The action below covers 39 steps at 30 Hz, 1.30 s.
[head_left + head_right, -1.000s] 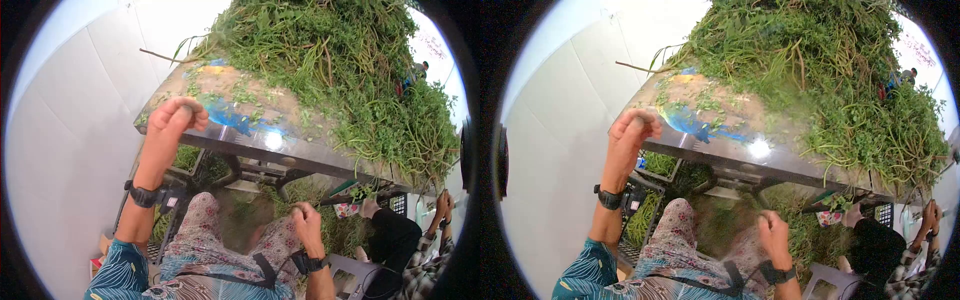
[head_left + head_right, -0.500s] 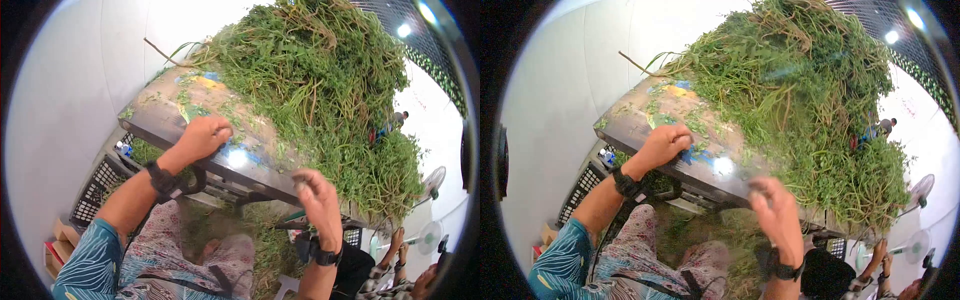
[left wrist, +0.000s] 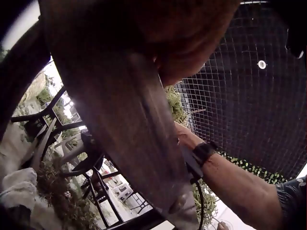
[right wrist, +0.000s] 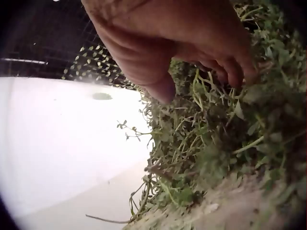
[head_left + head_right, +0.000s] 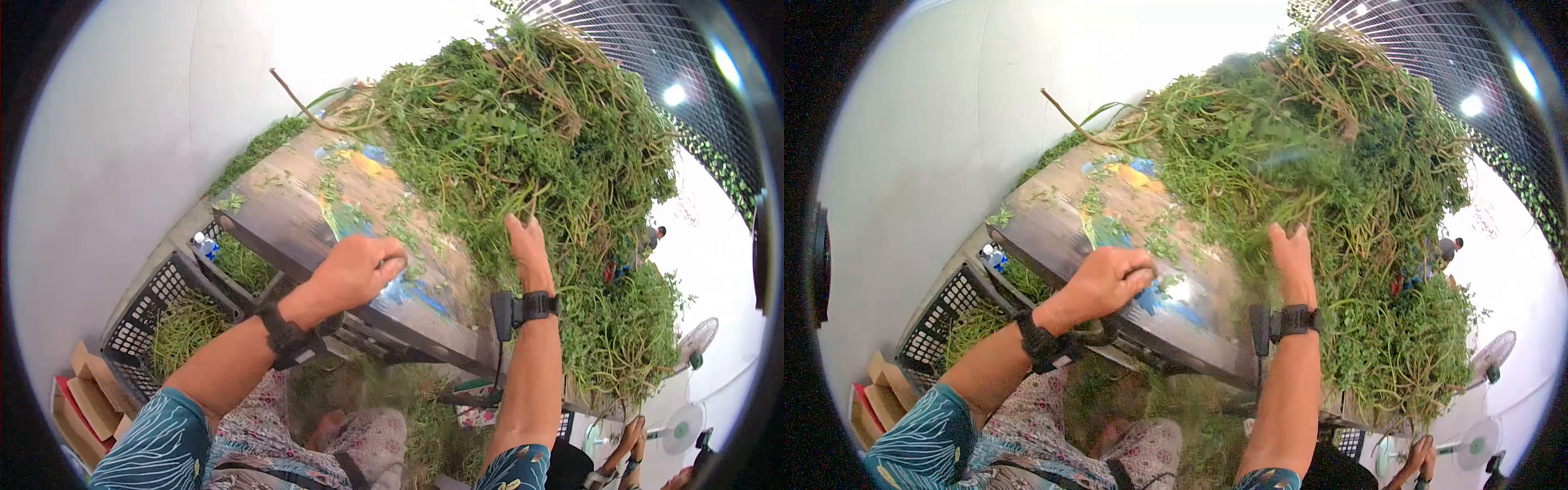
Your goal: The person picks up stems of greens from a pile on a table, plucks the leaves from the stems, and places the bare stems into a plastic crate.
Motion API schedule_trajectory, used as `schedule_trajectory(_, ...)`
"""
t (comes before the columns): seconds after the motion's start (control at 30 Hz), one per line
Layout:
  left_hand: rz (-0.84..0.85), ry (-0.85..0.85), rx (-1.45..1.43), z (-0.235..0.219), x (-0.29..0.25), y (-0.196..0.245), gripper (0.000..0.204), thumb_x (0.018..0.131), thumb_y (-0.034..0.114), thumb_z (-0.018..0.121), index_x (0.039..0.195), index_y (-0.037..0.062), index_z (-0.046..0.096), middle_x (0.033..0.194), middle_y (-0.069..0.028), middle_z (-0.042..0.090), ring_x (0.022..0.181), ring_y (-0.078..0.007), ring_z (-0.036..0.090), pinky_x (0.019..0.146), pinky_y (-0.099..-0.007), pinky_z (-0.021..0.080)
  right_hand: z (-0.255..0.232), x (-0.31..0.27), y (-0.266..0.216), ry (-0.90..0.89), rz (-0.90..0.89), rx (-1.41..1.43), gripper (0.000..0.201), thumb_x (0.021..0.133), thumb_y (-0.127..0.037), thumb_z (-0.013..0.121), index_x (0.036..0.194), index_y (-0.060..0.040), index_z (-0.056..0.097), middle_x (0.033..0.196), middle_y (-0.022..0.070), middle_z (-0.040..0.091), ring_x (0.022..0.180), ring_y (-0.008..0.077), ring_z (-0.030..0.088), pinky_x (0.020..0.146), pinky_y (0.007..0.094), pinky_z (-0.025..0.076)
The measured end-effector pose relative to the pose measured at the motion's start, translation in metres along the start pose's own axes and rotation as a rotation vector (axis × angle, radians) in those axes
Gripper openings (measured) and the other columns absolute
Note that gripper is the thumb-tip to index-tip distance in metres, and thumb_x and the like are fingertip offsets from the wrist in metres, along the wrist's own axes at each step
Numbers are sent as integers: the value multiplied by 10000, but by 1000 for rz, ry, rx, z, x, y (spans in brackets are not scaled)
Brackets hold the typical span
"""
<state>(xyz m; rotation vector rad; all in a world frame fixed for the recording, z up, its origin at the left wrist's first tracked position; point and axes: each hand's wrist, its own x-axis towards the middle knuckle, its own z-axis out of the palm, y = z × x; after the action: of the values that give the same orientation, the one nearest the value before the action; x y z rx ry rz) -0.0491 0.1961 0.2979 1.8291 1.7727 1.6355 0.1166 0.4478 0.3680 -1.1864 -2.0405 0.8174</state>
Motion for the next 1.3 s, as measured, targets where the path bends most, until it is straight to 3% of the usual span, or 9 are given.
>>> schedule_trajectory(0.07,-4,11,-7,0,0,0,119,809,143,543,825,30,575,694,-148,569,665,-319,569,595,-359,445,10,7,-4,9,148,111,850,792,-345,590,1385,47,124,1412,238,237,1312,321,249,1020,384,281)
schedule_trajectory(0.17,10,24,-39,0,1,0,117,815,141,539,827,29,571,682,-149,558,649,-311,565,589,-354,440,15,28,12,64,211,215,872,786,-318,610,1393,34,94,1373,219,307,1218,324,378,957,400,345)
schedule_trajectory(0.3,-22,20,-65,-1,2,0,121,813,138,540,825,22,574,683,-146,564,645,-299,569,592,-341,442,11,21,-1,19,200,507,501,823,-232,569,1234,21,435,1129,115,525,920,230,513,744,403,426)
schedule_trajectory(0.33,-28,20,-66,-1,1,1,122,812,136,540,824,20,575,685,-145,567,646,-295,570,594,-338,444,9,24,4,-12,216,638,302,834,-283,578,1034,-56,578,1056,128,568,893,256,541,782,443,418)
schedule_trajectory(0.47,-58,9,-63,-1,1,2,126,806,132,540,821,15,583,701,-141,586,659,-285,584,605,-335,451,-9,-1,-6,29,204,839,175,829,-255,578,859,-87,540,780,63,539,626,191,497,522,344,426)
schedule_trajectory(0.6,-38,25,-35,3,1,-2,131,805,133,539,830,16,590,707,-137,597,664,-277,593,610,-333,454,-13,-44,-14,-15,126,932,205,767,-219,649,816,-97,491,694,25,459,573,138,436,469,290,360)
schedule_trajectory(0.97,-57,46,-2,5,-1,3,157,809,171,557,845,28,609,709,-182,595,699,-355,583,611,-405,447,7,-157,-25,-143,304,1011,212,834,-260,571,929,-91,484,621,-25,429,473,79,366,406,230,289)
schedule_trajectory(1.1,-45,62,22,5,-1,1,154,808,172,557,833,29,609,707,-183,595,692,-352,585,610,-403,449,17,-206,-33,-296,314,962,177,859,-198,522,1001,-95,496,646,-17,490,531,80,462,435,210,367)
schedule_trajectory(1.3,-32,38,-38,5,0,0,238,850,240,502,793,27,593,667,-166,584,644,-335,576,585,-381,446,42,-254,-32,-604,205,650,231,875,-139,471,1068,-33,537,836,-24,558,732,45,477,667,208,402)
